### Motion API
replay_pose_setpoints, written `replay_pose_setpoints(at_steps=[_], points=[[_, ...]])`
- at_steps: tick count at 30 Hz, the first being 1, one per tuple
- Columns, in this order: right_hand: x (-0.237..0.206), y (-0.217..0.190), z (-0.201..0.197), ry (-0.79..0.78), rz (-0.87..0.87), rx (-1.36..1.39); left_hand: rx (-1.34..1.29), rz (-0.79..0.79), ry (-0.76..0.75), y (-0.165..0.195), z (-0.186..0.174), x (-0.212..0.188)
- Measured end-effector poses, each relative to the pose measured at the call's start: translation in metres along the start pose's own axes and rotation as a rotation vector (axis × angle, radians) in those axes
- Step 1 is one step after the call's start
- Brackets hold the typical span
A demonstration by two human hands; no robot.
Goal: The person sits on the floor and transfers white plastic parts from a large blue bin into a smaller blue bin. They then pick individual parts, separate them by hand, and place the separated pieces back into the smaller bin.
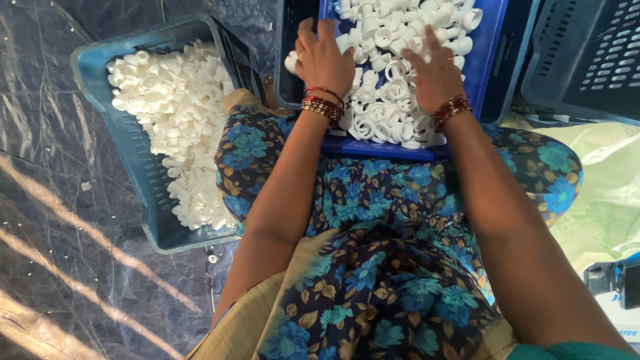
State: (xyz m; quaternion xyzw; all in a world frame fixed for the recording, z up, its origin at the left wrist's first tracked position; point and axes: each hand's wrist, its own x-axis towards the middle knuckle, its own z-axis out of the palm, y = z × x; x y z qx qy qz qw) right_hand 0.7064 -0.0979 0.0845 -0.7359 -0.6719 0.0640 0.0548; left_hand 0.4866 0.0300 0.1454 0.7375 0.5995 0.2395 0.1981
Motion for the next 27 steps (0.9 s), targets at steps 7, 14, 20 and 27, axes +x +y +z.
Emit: replay_pose_setpoints(at_steps=[7, 14, 20, 27], points=[[-0.002, 0.001, 0.015, 0.100, 0.143, 0.051, -0.238, 0.039, -0.177, -0.005, 0.017, -0.005], [0.009, 0.000, -0.014, 0.363, 0.109, 0.574, -0.464, 0.449, -0.293, 0.000, 0.039, -0.019], [0.004, -0.024, -0.043, -0.044, 0.211, 1.425, -0.499, 0.496, -0.458, 0.003, 0.036, -0.025], [-0.003, -0.020, -0.028, 0.471, 0.024, 0.061, -0.559, 0.301, -0.298, -0.002, 0.041, -0.016]])
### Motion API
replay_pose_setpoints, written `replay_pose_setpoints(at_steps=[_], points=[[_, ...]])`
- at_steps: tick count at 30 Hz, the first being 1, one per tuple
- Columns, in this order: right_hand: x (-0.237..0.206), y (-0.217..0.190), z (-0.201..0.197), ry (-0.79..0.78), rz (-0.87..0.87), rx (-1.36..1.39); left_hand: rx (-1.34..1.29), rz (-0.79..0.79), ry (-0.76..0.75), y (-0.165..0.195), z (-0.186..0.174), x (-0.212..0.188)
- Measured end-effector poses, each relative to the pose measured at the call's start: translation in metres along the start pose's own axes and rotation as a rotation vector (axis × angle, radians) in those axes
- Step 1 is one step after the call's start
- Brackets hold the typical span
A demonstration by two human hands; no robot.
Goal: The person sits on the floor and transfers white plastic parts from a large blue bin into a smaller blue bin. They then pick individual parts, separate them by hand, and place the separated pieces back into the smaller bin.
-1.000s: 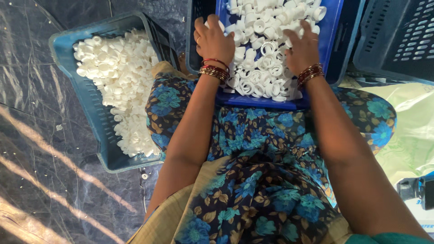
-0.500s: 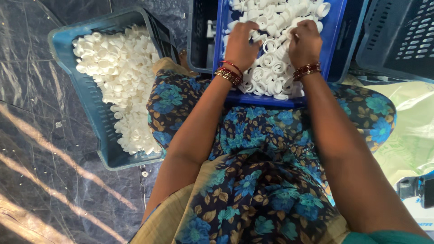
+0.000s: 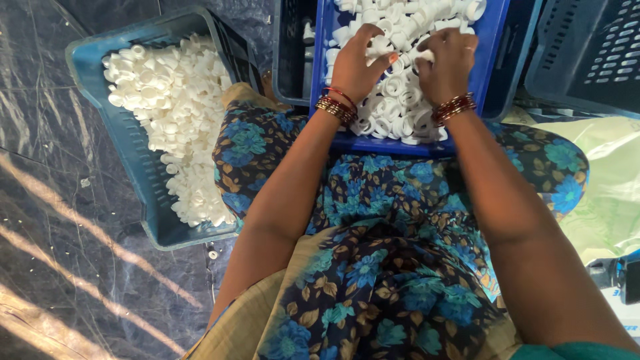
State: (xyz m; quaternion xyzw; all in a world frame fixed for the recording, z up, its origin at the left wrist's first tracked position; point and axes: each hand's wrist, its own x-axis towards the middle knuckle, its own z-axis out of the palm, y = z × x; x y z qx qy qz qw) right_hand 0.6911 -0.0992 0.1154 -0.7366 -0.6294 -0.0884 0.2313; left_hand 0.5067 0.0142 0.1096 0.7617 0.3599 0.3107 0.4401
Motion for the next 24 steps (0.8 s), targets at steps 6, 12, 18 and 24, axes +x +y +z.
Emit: replay_pose_setpoints(at_steps=[6, 12, 18, 24], points=[[-0.027, -0.010, 0.039, -0.496, 0.069, 0.072, -0.170, -0.067, -0.075, 0.004, 0.003, 0.000], [-0.011, -0.002, 0.032, -0.316, 0.327, 0.430, -0.180, 0.098, -0.058, 0.010, -0.001, 0.004], [0.012, -0.007, -0.004, -0.176, 0.664, 0.980, -0.088, -0.117, -0.191, 0.014, 0.002, -0.002], [0.002, -0.007, 0.010, -0.288, 0.167, 0.471, -0.105, -0.124, 0.045, 0.002, 0.008, 0.002]])
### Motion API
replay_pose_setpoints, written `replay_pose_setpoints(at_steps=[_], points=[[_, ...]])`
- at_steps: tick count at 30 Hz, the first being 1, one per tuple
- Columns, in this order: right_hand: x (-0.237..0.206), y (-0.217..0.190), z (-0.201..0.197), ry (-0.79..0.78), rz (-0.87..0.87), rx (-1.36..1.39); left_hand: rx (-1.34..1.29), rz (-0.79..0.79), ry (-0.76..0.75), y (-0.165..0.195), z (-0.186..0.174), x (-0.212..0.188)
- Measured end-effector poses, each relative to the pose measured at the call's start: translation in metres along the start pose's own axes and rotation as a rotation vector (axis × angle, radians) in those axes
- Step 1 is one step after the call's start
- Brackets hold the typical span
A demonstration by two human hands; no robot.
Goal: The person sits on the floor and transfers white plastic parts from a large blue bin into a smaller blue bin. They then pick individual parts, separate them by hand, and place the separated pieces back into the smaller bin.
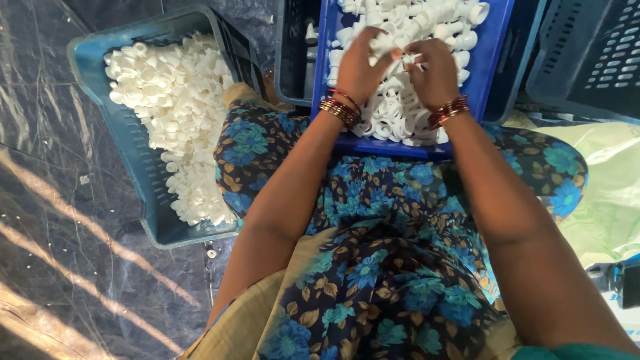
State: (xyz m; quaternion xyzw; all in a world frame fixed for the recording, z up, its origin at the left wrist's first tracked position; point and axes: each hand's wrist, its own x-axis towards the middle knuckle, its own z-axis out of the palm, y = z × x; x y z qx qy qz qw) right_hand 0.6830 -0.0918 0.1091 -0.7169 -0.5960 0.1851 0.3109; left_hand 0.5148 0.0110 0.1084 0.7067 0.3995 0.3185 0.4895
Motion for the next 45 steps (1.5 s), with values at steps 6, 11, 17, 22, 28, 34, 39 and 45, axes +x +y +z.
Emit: replay_pose_setpoints(at_steps=[6, 11, 17, 22, 28, 34, 39, 45], points=[[-0.017, 0.008, 0.037, -0.199, -0.143, -0.308, 0.040, -0.065, 0.087, -0.010, -0.002, 0.003], [-0.010, 0.012, 0.040, -0.213, 0.110, -0.346, 0.093, 0.023, 0.082, 0.001, -0.001, 0.002], [0.003, 0.009, 0.027, -0.209, 0.115, -0.302, 0.045, 0.025, 0.049, 0.005, -0.005, 0.005], [0.017, 0.001, 0.000, -0.038, 0.324, 0.742, 0.076, 0.084, 0.013, -0.001, -0.002, 0.007], [0.019, -0.007, -0.026, -0.215, 0.241, 0.829, -0.017, -0.057, -0.182, 0.006, -0.007, 0.011], [0.021, -0.015, -0.042, -0.281, 0.056, 0.688, -0.161, -0.224, -0.381, 0.008, -0.010, 0.015], [0.021, -0.009, -0.044, -0.296, 0.082, 0.625, -0.093, -0.108, -0.307, 0.005, -0.008, 0.016], [0.021, 0.006, -0.030, -0.284, 0.305, 0.554, -0.148, -0.070, -0.325, 0.008, -0.009, 0.013]])
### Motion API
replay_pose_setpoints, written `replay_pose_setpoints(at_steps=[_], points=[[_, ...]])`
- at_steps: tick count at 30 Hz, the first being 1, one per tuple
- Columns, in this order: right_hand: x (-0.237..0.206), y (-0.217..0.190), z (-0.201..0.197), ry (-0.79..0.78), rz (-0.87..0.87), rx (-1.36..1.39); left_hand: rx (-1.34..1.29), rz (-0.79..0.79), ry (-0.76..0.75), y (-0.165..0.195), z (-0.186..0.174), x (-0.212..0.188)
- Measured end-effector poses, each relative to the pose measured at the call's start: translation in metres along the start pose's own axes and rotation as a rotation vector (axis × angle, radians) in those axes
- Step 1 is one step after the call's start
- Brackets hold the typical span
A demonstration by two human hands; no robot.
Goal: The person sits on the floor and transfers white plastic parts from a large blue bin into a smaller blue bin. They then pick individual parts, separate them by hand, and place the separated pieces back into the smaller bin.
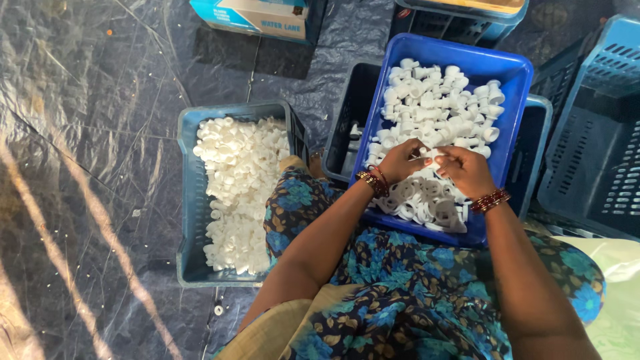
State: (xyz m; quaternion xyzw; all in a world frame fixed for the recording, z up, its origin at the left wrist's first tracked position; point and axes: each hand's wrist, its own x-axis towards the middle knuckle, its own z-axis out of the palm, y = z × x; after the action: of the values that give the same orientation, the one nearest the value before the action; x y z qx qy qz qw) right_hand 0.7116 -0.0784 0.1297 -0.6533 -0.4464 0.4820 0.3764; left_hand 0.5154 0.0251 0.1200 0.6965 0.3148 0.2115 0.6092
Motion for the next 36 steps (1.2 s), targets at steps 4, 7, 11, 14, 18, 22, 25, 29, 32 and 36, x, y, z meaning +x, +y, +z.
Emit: replay_pose_setpoints(at_steps=[4, 7, 11, 14, 18, 22, 25, 29, 32, 36], points=[[-0.006, -0.006, -0.001, -0.063, -0.233, 0.073, -0.120, -0.055, 0.013, 0.002, 0.001, 0.000], [-0.009, -0.017, -0.001, -0.061, -0.238, 0.030, -0.073, -0.033, 0.025, 0.001, 0.000, 0.001], [-0.008, -0.023, 0.003, -0.008, -0.066, 0.021, -0.146, 0.005, 0.049, 0.000, -0.001, 0.002], [-0.007, -0.018, 0.007, 0.022, -0.142, -0.015, -0.145, 0.070, 0.029, 0.000, -0.001, 0.001], [-0.005, -0.011, 0.013, 0.056, -0.002, -0.027, -0.009, 0.118, 0.033, 0.000, 0.000, -0.001], [-0.009, -0.022, 0.014, 0.074, -0.142, -0.068, -0.003, 0.106, 0.035, -0.002, -0.001, 0.001], [-0.016, -0.037, 0.008, 0.084, -0.197, -0.097, -0.081, 0.031, 0.016, -0.003, -0.001, 0.003], [-0.020, -0.050, 0.004, 0.028, -0.227, -0.057, -0.171, -0.080, -0.006, 0.000, -0.001, 0.003], [-0.019, -0.050, 0.007, 0.006, -0.227, 0.021, -0.156, -0.051, 0.034, 0.003, -0.001, 0.002], [-0.017, -0.042, 0.008, 0.017, -0.231, -0.008, -0.188, -0.061, 0.037, 0.003, -0.001, 0.001]])
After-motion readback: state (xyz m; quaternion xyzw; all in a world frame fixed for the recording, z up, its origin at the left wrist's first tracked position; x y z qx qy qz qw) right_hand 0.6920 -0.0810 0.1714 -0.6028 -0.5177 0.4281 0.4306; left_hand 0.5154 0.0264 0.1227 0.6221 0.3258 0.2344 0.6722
